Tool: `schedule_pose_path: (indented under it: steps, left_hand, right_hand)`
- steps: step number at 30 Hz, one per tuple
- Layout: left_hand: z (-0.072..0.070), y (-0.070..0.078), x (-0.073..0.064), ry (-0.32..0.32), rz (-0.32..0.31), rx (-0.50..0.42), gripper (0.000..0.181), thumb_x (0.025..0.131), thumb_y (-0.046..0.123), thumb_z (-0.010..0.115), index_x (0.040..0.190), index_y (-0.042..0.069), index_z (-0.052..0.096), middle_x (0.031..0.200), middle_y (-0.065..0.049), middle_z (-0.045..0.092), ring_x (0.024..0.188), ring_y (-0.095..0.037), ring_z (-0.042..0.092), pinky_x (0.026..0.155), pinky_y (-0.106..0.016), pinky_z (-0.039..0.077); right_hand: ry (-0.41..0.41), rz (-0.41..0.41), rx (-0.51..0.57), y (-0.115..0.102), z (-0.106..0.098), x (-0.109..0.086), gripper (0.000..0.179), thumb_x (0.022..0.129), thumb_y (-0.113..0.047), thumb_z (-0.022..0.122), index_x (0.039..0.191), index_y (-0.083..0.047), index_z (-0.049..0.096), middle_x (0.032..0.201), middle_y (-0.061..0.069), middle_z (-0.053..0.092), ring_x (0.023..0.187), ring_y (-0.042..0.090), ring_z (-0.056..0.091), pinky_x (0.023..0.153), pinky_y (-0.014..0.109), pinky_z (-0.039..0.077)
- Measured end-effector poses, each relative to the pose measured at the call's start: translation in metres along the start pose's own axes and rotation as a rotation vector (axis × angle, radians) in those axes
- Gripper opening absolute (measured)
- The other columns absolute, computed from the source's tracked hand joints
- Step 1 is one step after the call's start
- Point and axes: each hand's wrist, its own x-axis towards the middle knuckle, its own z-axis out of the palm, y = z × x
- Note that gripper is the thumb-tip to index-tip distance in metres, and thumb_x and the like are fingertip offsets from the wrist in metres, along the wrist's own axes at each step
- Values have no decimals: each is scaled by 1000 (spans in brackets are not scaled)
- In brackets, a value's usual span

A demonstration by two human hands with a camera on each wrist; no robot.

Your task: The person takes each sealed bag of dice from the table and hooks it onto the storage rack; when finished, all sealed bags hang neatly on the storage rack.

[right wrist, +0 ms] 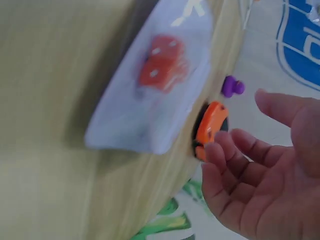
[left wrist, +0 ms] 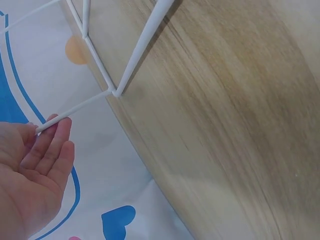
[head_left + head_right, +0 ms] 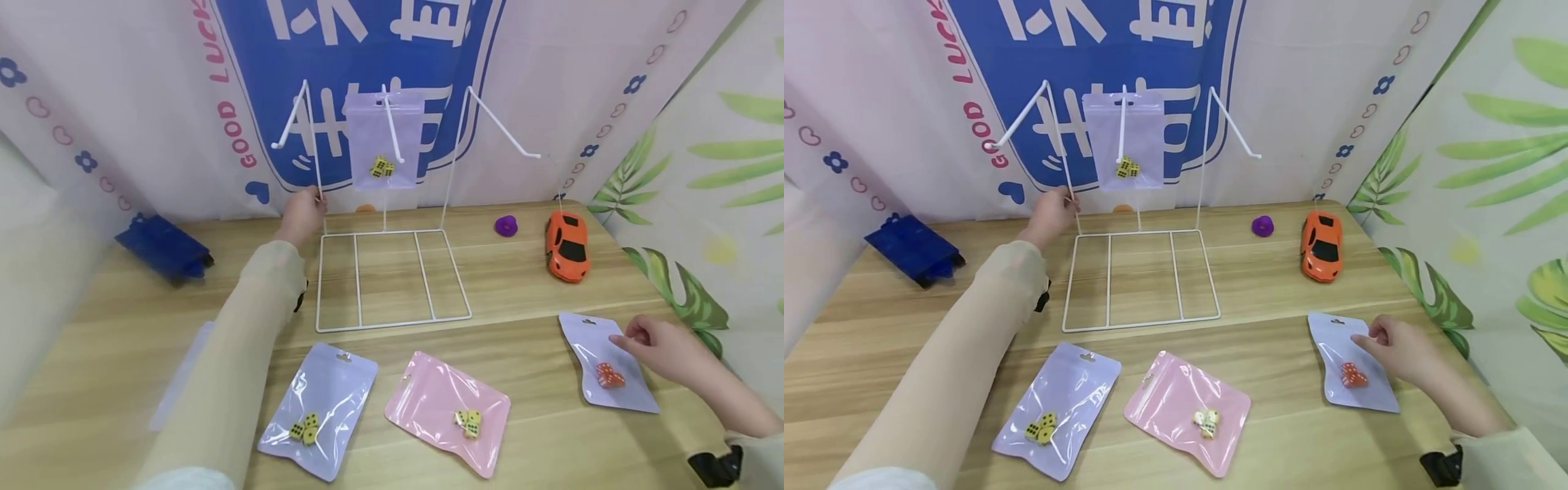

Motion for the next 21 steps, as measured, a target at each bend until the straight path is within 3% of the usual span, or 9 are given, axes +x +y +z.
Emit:
schedule_pose_path:
  steps: [3,9,15,21]
  left_hand:
    - [0,-1,1,14,13,15,19,95,9,42,102,-5,53,95,-19,57,85,-30,51,79,-41,45]
    - [-1,-3,4,35,23,37,18,94,9,46,100,-6,54,95,-21,58,86,-32,52,81,-42,44]
    - [-2,-1,3,55,33,35,19,92,8,49,101,-7,55,98,-23,59,88,-34,54,83,-43,44]
    - [-4,0,0,78,52,43,19,90,6,49,99,-10,55,95,-25,60,85,-35,55,80,-43,44]
  right_hand:
    - [-38,38,-41,8,4,-3,38,87,-37,60,82,0,50,62,1,41,54,15,38,48,27,29]
    - [-153,95,-9,22,11,-5,47,85,-40,61,87,3,43,65,3,44,56,17,41,49,29,33]
    - [-194,78,24,29,16,-4,49,83,-33,65,90,9,43,69,7,48,60,19,45,51,31,38]
    - [-214,92,58,29,21,-1,60,83,-31,66,104,18,40,71,9,52,63,21,50,52,31,41]
